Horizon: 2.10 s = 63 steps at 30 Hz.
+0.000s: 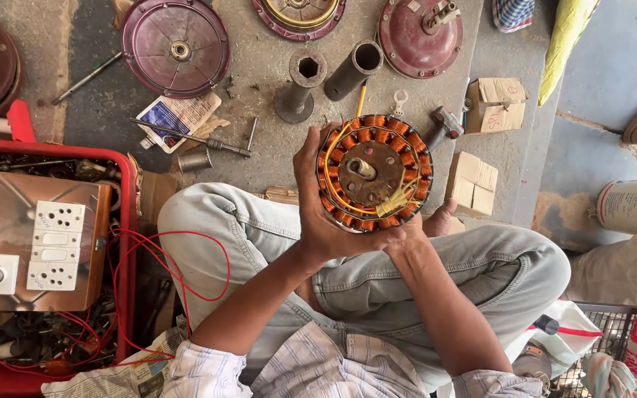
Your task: The person repairs a ceiling fan motor by threading wires through the stator coils, stripping wire ends with a tool, and then fitting the stator into the motor housing and securing it with a screwdriver.
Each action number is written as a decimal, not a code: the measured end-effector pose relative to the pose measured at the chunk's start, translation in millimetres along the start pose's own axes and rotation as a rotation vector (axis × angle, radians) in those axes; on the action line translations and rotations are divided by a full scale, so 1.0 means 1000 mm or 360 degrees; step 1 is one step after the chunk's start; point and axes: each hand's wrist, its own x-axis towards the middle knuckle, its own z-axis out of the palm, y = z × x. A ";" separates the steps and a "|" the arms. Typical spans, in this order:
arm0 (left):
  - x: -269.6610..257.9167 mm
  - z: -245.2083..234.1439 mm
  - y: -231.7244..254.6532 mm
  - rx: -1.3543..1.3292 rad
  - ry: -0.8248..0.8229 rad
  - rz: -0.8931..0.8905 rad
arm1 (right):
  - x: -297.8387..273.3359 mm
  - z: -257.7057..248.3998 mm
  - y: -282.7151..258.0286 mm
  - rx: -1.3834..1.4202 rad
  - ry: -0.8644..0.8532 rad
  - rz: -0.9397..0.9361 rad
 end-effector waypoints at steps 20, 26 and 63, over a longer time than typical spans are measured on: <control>-0.004 0.002 0.002 -0.0030 0.0067 -0.0103 | -0.003 -0.050 0.010 -0.1465 -0.0210 -0.0878; -0.004 0.002 0.001 0.0053 0.0065 -0.0067 | -0.003 -0.045 0.016 -0.0789 -0.0127 -0.0586; 0.033 -0.032 -0.004 0.0800 -0.0548 0.0437 | -0.023 0.059 0.001 0.0124 -0.0348 -0.0417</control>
